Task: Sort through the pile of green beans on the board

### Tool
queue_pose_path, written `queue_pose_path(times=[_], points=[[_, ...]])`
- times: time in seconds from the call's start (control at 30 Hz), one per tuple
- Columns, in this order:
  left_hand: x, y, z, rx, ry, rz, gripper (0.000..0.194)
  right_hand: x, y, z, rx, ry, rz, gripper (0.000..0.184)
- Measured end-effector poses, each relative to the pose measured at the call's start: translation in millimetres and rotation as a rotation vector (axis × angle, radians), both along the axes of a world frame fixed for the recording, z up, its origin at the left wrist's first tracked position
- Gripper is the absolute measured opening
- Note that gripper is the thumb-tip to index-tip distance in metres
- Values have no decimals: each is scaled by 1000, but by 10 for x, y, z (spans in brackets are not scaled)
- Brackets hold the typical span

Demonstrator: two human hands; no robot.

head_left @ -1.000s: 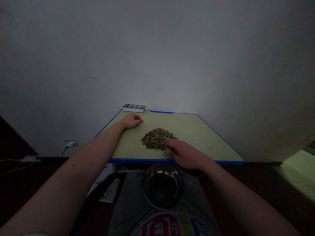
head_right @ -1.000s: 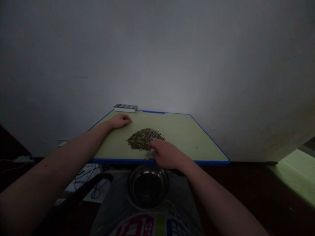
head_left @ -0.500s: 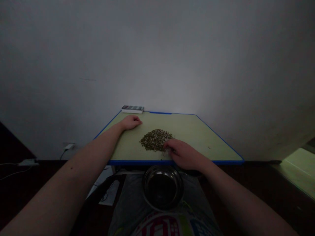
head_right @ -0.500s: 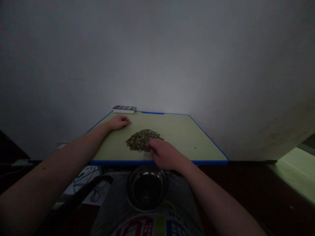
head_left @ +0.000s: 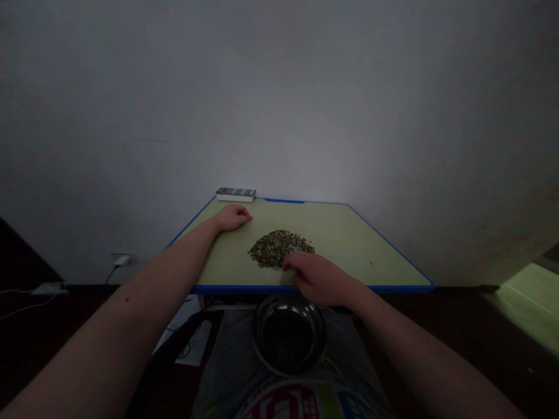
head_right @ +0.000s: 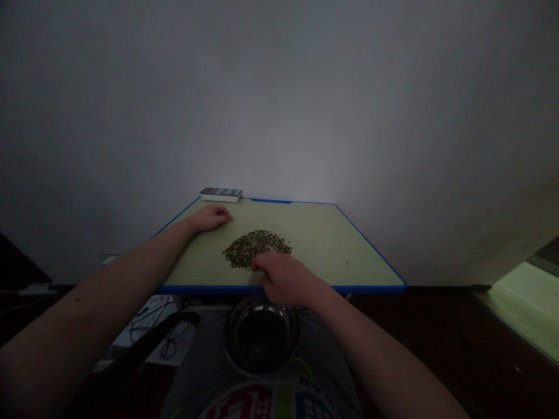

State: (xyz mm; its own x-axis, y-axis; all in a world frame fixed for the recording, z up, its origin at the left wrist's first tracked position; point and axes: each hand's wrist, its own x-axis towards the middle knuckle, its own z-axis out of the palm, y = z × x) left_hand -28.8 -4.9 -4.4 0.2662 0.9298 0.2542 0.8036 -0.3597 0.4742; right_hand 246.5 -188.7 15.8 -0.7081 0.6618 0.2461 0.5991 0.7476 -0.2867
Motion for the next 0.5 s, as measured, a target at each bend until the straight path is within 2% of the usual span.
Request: queue_pose_path(times=[0.1, 0.2, 0.3, 0.4, 0.5], points=[[0, 2, -1, -6, -1, 4, 35, 86, -15, 41, -11, 93, -58, 33], [-3, 8, -4, -15, 1, 13, 35, 260, -6, 100, 17, 248, -192, 34], [-1, 2, 3, -19, 12, 17, 34, 474, -13, 121, 97, 330, -285, 25], [9, -13, 18, -25, 13, 18, 33, 613, -94, 41, 256, 333, -294, 12], [20, -27, 28, -35, -5, 16, 32, 594, -239, -138, 344, 314, -245, 16]])
